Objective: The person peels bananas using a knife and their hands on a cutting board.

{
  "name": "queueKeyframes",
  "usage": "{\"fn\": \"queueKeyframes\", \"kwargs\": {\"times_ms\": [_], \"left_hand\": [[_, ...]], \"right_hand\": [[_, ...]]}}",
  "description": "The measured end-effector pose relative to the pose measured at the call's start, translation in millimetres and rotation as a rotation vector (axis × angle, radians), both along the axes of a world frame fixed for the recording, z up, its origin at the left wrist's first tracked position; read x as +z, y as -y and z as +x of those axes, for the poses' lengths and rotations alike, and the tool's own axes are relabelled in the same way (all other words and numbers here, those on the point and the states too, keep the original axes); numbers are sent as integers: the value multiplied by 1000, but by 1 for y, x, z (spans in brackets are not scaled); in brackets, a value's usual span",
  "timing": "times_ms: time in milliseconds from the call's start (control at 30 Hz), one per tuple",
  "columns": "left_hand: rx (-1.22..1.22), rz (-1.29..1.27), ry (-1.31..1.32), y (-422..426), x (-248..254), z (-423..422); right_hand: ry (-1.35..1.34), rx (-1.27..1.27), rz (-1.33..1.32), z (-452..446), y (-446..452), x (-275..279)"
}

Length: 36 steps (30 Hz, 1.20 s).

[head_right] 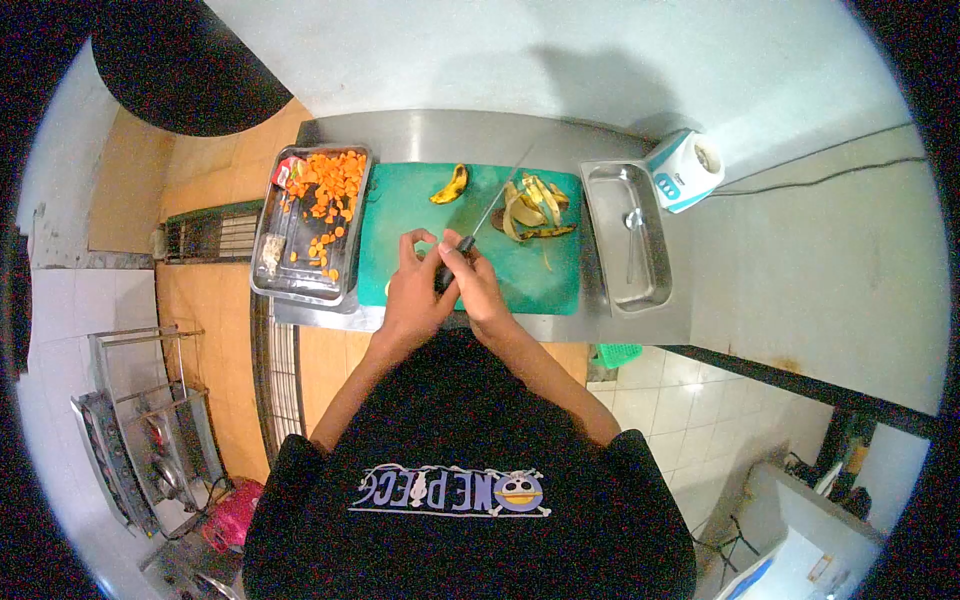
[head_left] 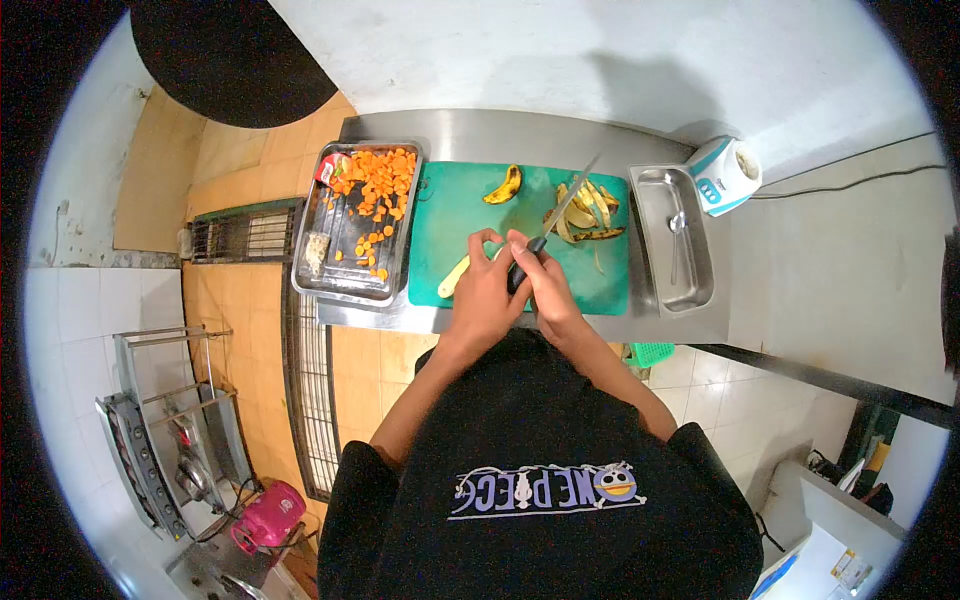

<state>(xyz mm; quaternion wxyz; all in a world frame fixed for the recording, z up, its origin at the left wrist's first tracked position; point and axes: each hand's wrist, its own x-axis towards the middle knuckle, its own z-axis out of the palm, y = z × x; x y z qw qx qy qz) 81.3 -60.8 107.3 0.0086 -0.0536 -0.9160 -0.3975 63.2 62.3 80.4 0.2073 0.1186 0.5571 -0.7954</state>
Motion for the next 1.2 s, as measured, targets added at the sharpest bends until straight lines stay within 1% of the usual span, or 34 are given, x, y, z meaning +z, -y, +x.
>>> {"fn": "queueKeyframes", "kwargs": {"times_ms": [33,100,167,200,233,267,300,367,400,433,500,533,567,600,633,667,733,767,833,967,1033,1067,1100,1167,1200], "left_hand": [[16,37,16,-2,1,0],[37,76,25,-1,0,-2],[35,100,-251,4,-7,-4],[43,97,-255,5,-11,-5],[114,388,1,7,-14,-6],[184,678,261,10,-16,-6],[194,675,257,13,-11,-8],[245,1301,448,23,5,-13],[217,1403,480,28,-3,-16],[223,1403,474,29,-1,-18],[230,1761,474,30,2,-26],[204,1869,482,30,4,-32],[203,1870,480,28,7,-36],[211,1962,492,25,20,-39],[219,2054,503,23,29,-41],[216,2056,503,23,31,-42],[142,2056,485,22,34,-46],[140,2059,484,22,34,-48],[50,2069,495,22,32,-51],[73,2053,548,22,44,-48],[167,2062,627,21,51,-45],[223,2097,639,19,52,-45],[224,2098,640,19,49,-43],[124,2188,607,18,40,-44],[162,2166,607,17,42,-44]], "right_hand": [[37,-20,-8,-1,1,-1],[2,-21,-52,-4,-3,0],[-31,-14,-95,-8,-7,0],[-105,-94,-98,-11,-8,3],[-179,-175,-102,-13,-8,5],[-181,-258,-73,-15,-9,7],[-180,-248,-78,-15,-13,13],[-383,-268,10,-12,-27,23],[-396,-251,49,-11,-33,28],[-408,-237,89,-8,-38,33],[-367,-203,79,0,-48,38],[-470,-103,123,4,-52,38],[-571,-2,168,9,-57,38],[-554,63,263,13,-61,45],[-555,63,265,16,-60,50],[-681,130,404,18,-56,54],[-869,213,599,18,-51,58],[-871,214,601,18,-50,63],[-895,325,797,21,-47,78],[-969,291,792,17,-45,79],[-1145,205,748,10,-44,79],[-1149,205,748,8,-44,80],[-1114,230,746,10,-44,83],[-1081,254,745,10,-43,86],[-1088,272,727,10,-42,87]]}}
